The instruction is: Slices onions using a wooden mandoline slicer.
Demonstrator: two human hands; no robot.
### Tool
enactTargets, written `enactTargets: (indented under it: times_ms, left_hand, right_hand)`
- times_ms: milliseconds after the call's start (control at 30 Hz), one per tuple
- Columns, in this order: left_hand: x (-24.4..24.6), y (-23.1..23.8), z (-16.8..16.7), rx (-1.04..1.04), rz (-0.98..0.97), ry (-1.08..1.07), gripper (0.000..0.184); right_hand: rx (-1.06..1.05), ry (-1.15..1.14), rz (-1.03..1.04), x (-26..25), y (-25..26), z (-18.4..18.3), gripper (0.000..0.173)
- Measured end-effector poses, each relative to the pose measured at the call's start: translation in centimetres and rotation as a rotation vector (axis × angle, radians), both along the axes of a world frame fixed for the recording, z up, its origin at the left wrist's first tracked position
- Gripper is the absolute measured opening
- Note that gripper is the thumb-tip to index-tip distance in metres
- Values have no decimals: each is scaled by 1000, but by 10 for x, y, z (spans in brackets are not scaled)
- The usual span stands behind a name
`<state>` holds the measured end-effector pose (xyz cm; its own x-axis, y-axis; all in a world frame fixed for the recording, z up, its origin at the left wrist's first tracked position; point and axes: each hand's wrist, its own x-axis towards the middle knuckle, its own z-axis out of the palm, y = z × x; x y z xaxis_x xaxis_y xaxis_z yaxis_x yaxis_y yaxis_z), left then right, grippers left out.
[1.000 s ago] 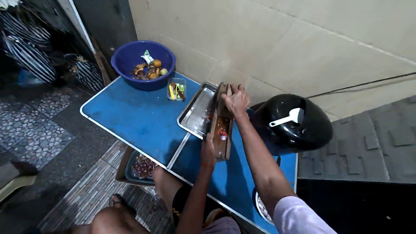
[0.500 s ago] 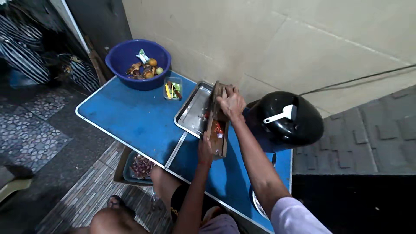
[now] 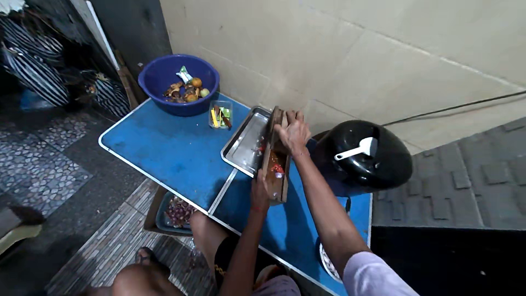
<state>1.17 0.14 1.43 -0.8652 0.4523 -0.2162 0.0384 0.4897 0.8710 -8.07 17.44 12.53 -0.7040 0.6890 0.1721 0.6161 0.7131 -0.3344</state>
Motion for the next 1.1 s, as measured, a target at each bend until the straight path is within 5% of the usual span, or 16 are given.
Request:
enactTargets:
  times_ms: [133, 367, 667, 867, 1100]
  left_hand:
    - [-1, 4, -10, 2, -7, -12, 50]
    - [-3, 4, -8, -10, -5, -8, 49]
    - [-3, 6, -13, -30, -11, -11, 50]
    - [-8, 9, -15, -46, -24, 1, 50]
    - [-1, 8, -12, -35, -14, 13, 51]
  right_hand:
    - [13, 29, 27, 37, -27, -8, 72]
    - [-23, -28, -33, -28, 25, -1, 72]
    - [-9, 2, 71, 38, -24, -11, 76]
    - [-39, -72, -10, -22, 14, 5, 66]
    - [-14, 19, 58, 36, -18, -9, 72]
